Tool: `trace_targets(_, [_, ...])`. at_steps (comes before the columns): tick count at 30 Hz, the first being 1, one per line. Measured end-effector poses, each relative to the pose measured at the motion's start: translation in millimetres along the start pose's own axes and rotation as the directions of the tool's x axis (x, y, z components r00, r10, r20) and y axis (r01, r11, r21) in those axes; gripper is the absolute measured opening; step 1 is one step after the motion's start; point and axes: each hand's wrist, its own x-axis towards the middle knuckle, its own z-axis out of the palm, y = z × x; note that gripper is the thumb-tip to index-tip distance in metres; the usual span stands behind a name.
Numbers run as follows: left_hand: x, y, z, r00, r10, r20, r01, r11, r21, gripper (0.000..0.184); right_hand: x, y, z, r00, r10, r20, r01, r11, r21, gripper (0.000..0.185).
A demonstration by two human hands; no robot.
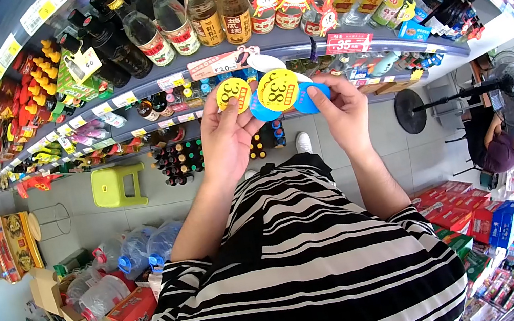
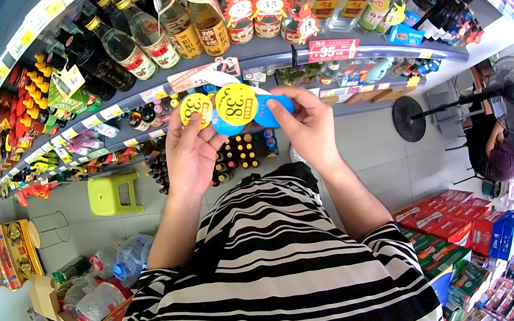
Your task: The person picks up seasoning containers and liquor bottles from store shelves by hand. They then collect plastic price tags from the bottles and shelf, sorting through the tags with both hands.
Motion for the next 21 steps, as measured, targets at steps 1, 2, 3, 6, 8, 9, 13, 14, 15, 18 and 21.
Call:
trace_targets(1, [-0.3, -0.1, 0.2, 1.0, 0.0, 0.004, 0.0, 1.0, 0.001, 0.028, -0.6, 0.6, -0.1, 1.0, -0.015, 0.002, 0.015, 1.0, -0.019, 0.018])
trace_targets(2, [-0.6, 0.0, 0.7, 1.0, 0.001, 0.009, -0.001, 1.0, 0.003, 0.029, -1.1, 1.6, -0.2, 1.0, -0.03, 0.005, 0.03, 0.999, -0.038, 0.018])
trace_targets(3, [-0.5, 0.1, 1.1, 1.0, 0.002, 0.013, -0.002, 1.0, 0.005, 0.029, -1.0, 2.1, -0.2, 0.999, -0.045, 0.008, 0.046, 0.997, -0.057, 0.018])
trace_targets(6, [-0.3, -0.3, 0.0, 1.0, 0.022, 0.019, -0.023, 0.999, 0.025, 0.031, -0.3, 1.4, 1.2, 0.999, -0.032, 0.01, 0.033, 0.998, -0.059, 0.018])
trace_targets(8, [-2.6, 3.2, 4.1, 0.999, 0.016, 0.034, -0.017, 0.999, 0.028, 0.03, 0.5, 1.3, -0.3, 1.0, 0.016, 0.011, -0.015, 0.996, -0.084, 0.018])
trace_targets(9, [-3.6, 4.5, 5.5, 0.999, 0.013, 0.042, -0.014, 0.999, 0.03, 0.03, 1.1, 1.5, -1.2, 0.999, 0.04, 0.011, -0.038, 0.995, -0.096, 0.018])
trace_targets(13, [-3.8, 2.0, 1.8, 0.995, 0.098, 0.003, -0.098, 0.991, 0.093, 0.024, 5.0, 2.7, -4.0, 0.999, 0.039, -0.038, -0.04, 0.998, -0.044, 0.018])
trace_targets(14, [-3.8, 3.7, -1.9, 0.994, 0.112, 0.001, -0.112, 0.988, 0.103, 0.023, 7.2, 0.7, -4.7, 0.998, 0.036, -0.059, -0.039, 0.999, -0.036, 0.018])
trace_targets(15, [-3.6, 5.6, -4.3, 0.992, 0.126, 0.0, -0.125, 0.986, 0.113, 0.021, 9.6, -0.4, -5.4, 0.996, 0.034, -0.082, -0.036, 0.999, -0.028, 0.018])
trace_targets(18, [-6.2, 11.3, -3.6, 0.988, 0.155, -0.002, -0.154, 0.984, 0.093, 0.019, 14.5, 1.9, -8.4, 0.99, 0.047, -0.135, -0.051, 0.998, -0.023, 0.018])
trace_targets(21, [-8.6, 11.2, -5.2, 0.994, 0.103, 0.022, -0.105, 0.989, 0.1, 0.019, 13.6, 7.4, -4.6, 0.995, 0.045, -0.088, -0.048, 0.999, -0.027, 0.018])
